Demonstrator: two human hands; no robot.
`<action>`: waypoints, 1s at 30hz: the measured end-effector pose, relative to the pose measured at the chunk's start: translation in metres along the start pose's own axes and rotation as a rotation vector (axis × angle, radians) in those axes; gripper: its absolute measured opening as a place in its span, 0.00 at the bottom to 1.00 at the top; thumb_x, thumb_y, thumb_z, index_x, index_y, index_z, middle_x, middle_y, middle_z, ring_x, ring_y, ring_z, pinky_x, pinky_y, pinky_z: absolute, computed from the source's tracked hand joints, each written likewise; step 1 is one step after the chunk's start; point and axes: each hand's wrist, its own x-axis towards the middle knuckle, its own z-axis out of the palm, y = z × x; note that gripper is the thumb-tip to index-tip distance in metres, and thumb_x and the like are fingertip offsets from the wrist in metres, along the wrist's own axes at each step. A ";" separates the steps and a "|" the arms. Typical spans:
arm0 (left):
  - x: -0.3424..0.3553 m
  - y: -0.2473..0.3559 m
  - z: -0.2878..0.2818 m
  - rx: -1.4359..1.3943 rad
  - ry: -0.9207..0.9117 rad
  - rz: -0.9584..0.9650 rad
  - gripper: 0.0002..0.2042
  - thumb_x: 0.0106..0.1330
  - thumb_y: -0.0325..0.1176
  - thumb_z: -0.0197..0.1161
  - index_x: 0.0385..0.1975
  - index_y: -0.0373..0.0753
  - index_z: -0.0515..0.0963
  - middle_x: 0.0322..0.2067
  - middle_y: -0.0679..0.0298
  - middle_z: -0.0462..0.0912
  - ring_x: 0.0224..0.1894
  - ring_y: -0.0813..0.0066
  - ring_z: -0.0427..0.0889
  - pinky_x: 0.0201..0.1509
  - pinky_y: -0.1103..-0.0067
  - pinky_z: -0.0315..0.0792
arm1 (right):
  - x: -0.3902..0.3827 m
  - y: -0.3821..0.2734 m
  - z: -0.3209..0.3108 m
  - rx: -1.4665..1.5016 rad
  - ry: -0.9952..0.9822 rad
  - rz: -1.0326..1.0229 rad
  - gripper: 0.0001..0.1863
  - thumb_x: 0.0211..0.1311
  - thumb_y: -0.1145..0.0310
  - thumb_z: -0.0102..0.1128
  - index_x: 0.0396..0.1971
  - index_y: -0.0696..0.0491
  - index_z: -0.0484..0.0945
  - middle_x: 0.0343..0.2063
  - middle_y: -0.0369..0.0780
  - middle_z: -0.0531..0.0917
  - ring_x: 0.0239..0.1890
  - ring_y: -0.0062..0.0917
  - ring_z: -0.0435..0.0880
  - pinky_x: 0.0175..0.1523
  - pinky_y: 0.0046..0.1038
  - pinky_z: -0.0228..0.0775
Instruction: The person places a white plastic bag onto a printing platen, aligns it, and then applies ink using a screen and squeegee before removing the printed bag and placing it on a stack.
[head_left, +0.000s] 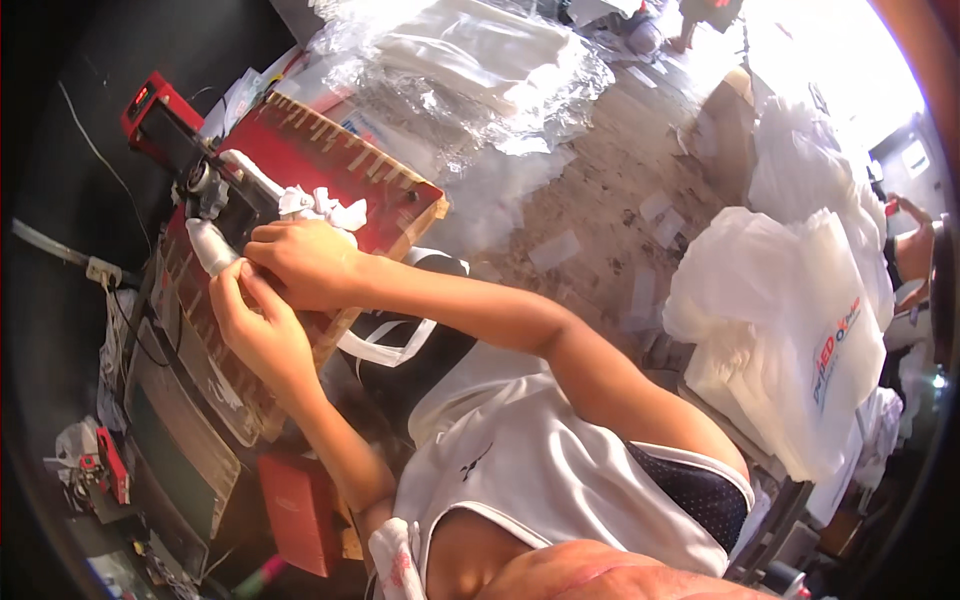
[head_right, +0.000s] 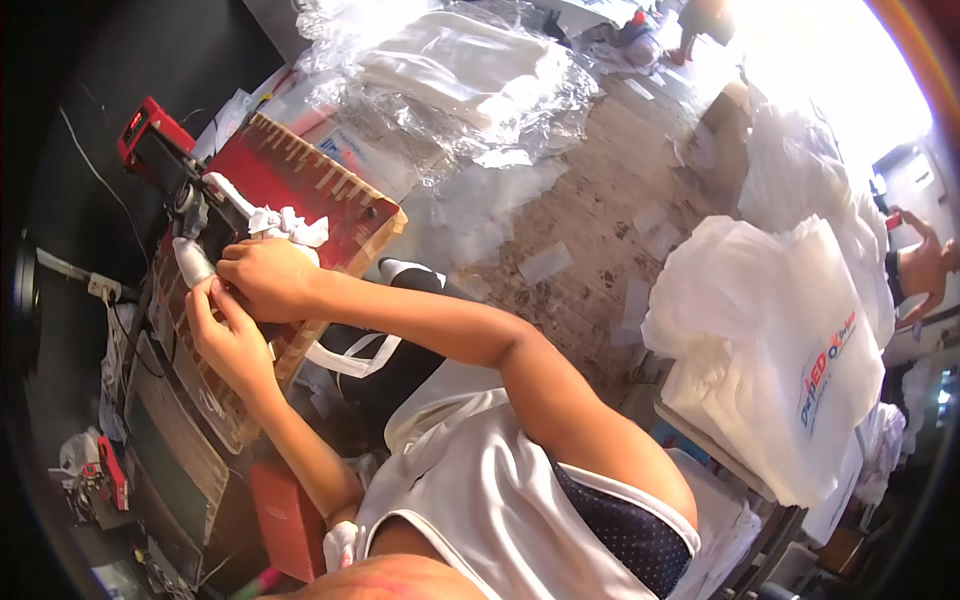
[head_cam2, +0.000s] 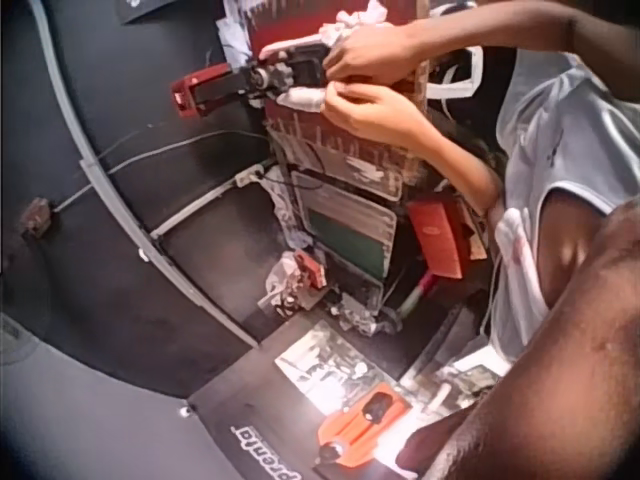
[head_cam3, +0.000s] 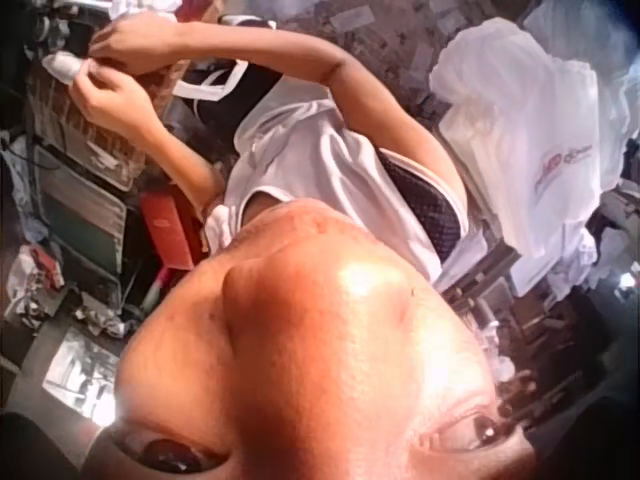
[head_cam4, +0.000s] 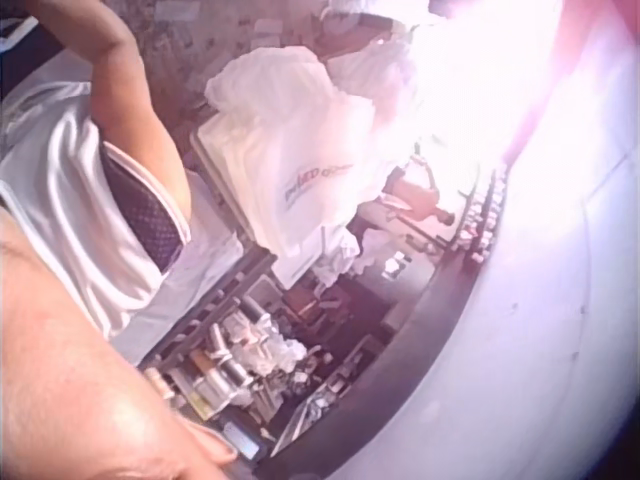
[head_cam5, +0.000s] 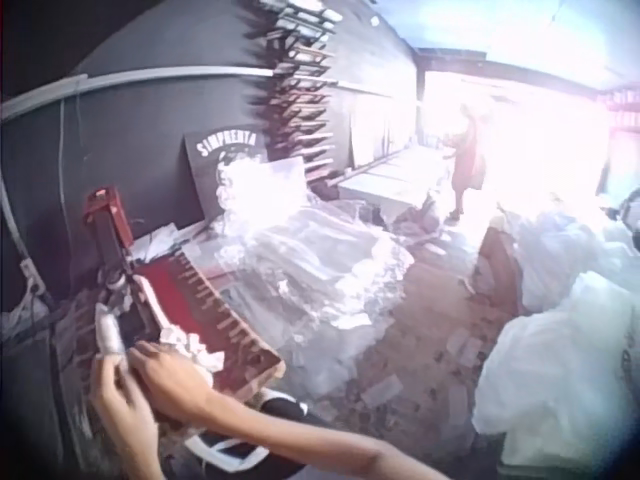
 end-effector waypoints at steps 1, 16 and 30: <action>0.002 -0.007 0.006 -0.022 -0.005 -0.033 0.09 0.76 0.29 0.55 0.43 0.30 0.79 0.41 0.48 0.83 0.45 0.47 0.83 0.50 0.61 0.75 | 0.000 0.000 0.000 -0.024 -0.019 0.039 0.10 0.60 0.62 0.64 0.29 0.54 0.78 0.31 0.41 0.80 0.38 0.40 0.83 0.44 0.41 0.77; -0.004 -0.010 0.018 0.088 0.001 -0.190 0.10 0.78 0.33 0.53 0.44 0.33 0.79 0.38 0.47 0.84 0.40 0.49 0.83 0.46 0.63 0.75 | -0.013 0.011 0.005 -0.093 -0.071 -0.043 0.10 0.56 0.63 0.61 0.32 0.54 0.79 0.33 0.42 0.80 0.41 0.37 0.82 0.46 0.36 0.77; 0.009 -0.010 0.030 0.236 0.003 -0.180 0.11 0.79 0.36 0.54 0.47 0.40 0.82 0.41 0.52 0.87 0.41 0.55 0.85 0.44 0.65 0.76 | -0.024 0.020 0.005 -0.009 0.000 -0.138 0.14 0.47 0.63 0.65 0.33 0.55 0.83 0.34 0.36 0.84 0.44 0.32 0.80 0.51 0.32 0.75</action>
